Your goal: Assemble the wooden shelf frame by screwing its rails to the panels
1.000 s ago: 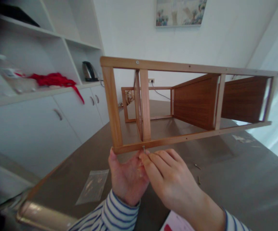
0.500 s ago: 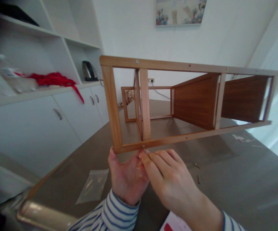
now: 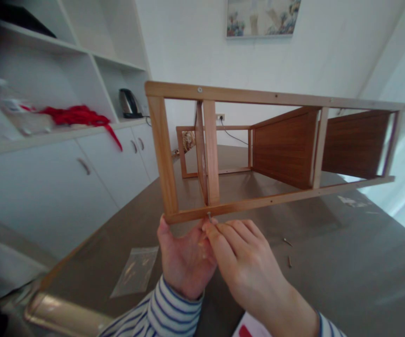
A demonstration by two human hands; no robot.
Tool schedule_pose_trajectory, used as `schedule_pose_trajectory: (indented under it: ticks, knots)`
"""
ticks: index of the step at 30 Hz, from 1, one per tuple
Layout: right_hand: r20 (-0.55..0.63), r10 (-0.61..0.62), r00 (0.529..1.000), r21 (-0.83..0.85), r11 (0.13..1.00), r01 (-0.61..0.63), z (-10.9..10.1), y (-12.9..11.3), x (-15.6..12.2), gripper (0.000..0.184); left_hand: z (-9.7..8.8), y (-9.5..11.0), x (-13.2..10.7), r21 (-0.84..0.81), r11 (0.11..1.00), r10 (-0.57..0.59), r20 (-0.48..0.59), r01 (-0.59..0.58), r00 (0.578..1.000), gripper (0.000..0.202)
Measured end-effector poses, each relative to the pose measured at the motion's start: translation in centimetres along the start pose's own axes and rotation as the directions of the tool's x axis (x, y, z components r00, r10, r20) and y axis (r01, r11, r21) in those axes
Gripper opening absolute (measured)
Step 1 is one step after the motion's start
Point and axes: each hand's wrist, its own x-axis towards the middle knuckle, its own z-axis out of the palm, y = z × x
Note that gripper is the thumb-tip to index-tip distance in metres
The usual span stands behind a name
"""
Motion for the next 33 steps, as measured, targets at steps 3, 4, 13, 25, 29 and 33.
schedule_pose_trajectory:
  ticks: [3,4,13,25,29,33]
  knots:
    - [-0.007,0.005,1.0,-0.002,1.0,-0.005,0.1,0.0,-0.1,0.021,-0.1,0.0,0.0,0.004,1.0,-0.001,-0.003,0.001,1.0,0.07]
    - [-0.008,0.008,1.0,-0.001,1.0,-0.008,0.1,0.0,-0.1,0.021,-0.1,0.0,0.0,0.009,1.0,-0.003,-0.004,0.003,1.0,0.07]
    - [-0.007,-0.033,0.999,-0.03,0.999,0.032,-0.2,-0.4,0.3,0.02,-0.8,0.2,0.3,0.048,0.999,0.015,0.008,-0.015,1.0,0.068]
    - [0.146,-0.125,0.981,-0.085,0.987,0.139,-1.2,-0.1,0.8,0.023,-0.4,0.1,0.3,0.05,0.998,0.047,-0.005,-0.046,0.999,0.066]
    - [0.151,-0.147,0.978,-0.099,0.982,0.163,-1.8,-0.3,1.2,0.025,-0.6,0.2,0.3,0.035,0.998,0.059,0.023,-0.06,0.998,0.064]
    - [0.141,-0.168,0.976,-0.107,0.977,0.184,-2.3,-0.5,1.4,0.027,-0.5,0.2,0.2,0.028,0.998,0.048,0.024,-0.049,0.999,0.064]
